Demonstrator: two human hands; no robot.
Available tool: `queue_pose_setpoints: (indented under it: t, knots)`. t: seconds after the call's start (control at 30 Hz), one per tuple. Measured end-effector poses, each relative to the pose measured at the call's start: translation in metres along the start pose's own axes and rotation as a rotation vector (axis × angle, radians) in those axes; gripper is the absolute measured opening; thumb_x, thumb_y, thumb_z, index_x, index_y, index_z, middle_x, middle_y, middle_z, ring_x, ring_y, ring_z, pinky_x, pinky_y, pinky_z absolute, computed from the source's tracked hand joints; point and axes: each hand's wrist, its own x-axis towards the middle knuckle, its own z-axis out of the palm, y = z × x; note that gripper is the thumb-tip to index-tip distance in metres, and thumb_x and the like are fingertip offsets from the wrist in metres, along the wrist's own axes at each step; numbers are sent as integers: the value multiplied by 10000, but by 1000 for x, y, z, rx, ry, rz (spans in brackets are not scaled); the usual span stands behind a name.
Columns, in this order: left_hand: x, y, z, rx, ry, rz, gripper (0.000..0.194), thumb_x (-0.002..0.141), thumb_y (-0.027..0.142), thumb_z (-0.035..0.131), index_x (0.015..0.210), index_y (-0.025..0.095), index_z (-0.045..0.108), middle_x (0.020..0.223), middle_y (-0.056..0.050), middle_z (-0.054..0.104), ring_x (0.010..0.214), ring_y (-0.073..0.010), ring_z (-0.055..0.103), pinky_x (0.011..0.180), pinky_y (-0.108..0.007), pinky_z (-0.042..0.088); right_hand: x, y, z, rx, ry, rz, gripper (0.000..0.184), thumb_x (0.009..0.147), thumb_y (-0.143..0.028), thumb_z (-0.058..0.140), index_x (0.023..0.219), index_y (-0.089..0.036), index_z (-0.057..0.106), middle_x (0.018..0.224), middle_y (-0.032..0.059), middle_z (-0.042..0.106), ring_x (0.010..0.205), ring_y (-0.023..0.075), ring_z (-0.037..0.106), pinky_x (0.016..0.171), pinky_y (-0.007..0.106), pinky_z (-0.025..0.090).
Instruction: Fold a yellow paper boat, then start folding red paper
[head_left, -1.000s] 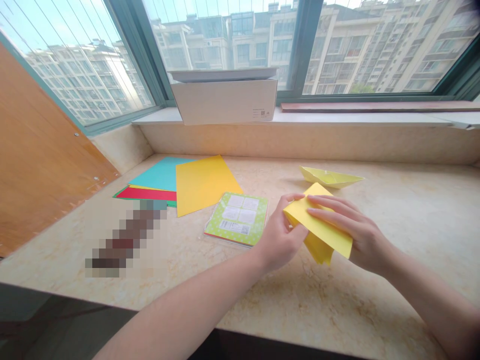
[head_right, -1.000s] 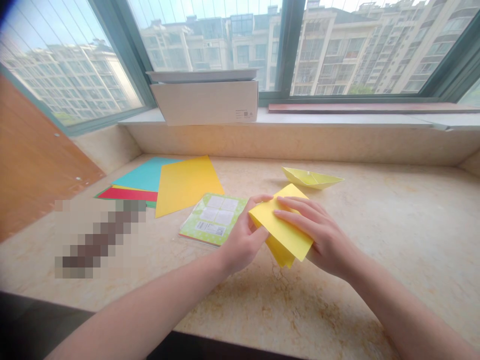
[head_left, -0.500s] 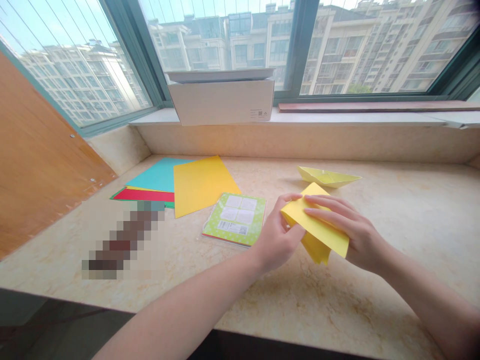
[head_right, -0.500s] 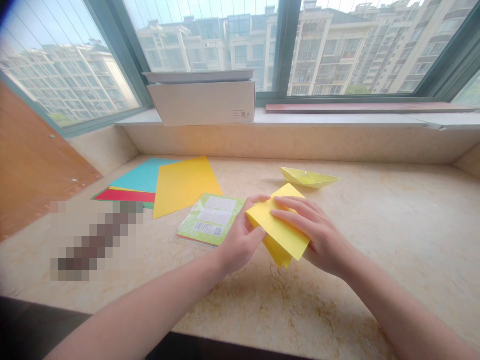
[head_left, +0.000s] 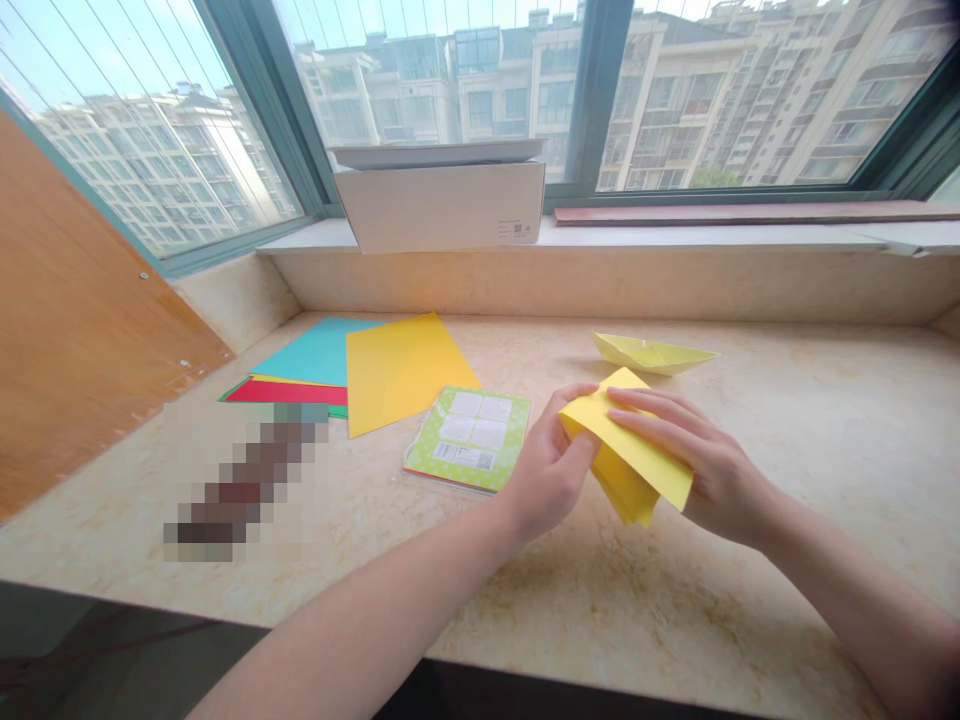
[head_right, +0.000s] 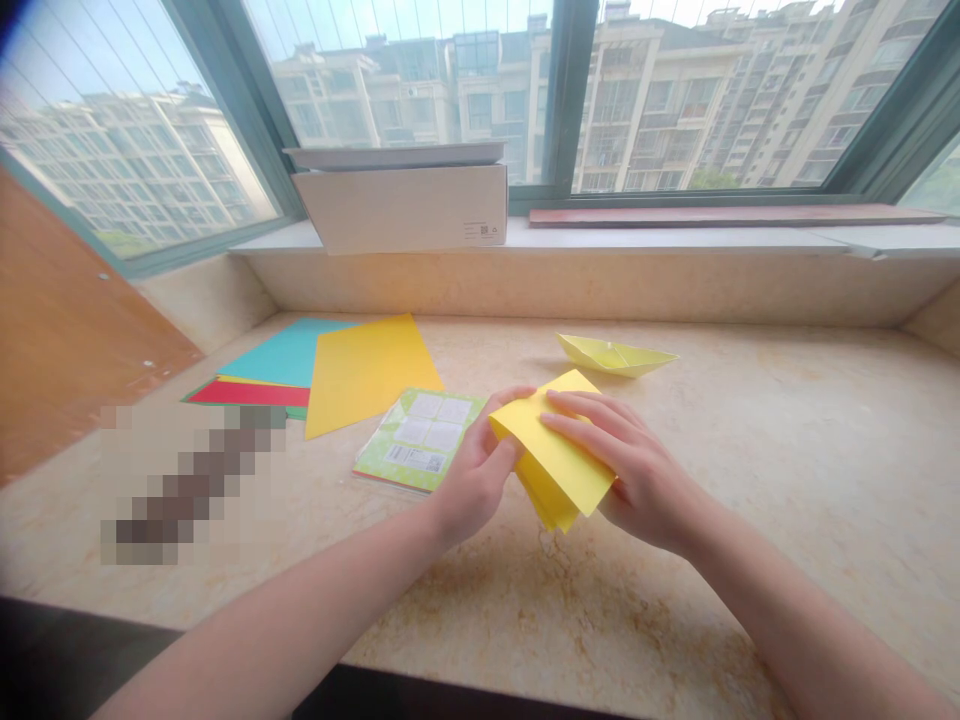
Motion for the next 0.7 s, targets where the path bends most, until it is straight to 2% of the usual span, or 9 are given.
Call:
queue_pose_setpoints:
  t: [0.17,0.33,0.47,0.6,0.7]
  knots:
    - [1,0,-2,0,0,10,352,956,413,634,1252,244,550,1119,-66,647,1000,-203,592,884,-334,480,-1,0,-1,-14,-10,6,728,906,-19,530,1554,-327,405,1557,105,476,1406,321,474,1100,543,452]
    - [1,0,-4,46,56,-19,292,990,386,558,1254,262,585,1180,-61,637,1027,-206,587,916,-348,471,-2,5,-4,-36,35,21,694,925,-31,530,1536,-345,435,1547,89,496,1388,319,498,1101,553,459]
    - [2,0,-5,86,74,-7,282,981,371,568,1232,248,606,1186,-68,640,1062,-220,584,940,-357,470,-3,10,-6,-59,74,26,653,938,-45,538,1508,-359,480,1529,79,523,1375,320,518,1091,551,470]
    - [1,-6,-8,56,68,-50,354,970,338,577,1312,245,573,1235,-88,634,1090,-227,594,951,-362,481,-4,13,-5,-69,50,13,632,952,-76,540,1507,-374,488,1516,68,549,1354,319,548,1063,544,506]
    - [-1,-12,-9,-32,56,-96,503,950,318,603,1438,289,483,1341,-89,598,1172,-243,587,971,-375,494,-5,14,-4,-102,24,-19,652,957,-92,547,1532,-384,453,1496,64,574,1331,315,572,1051,550,521]
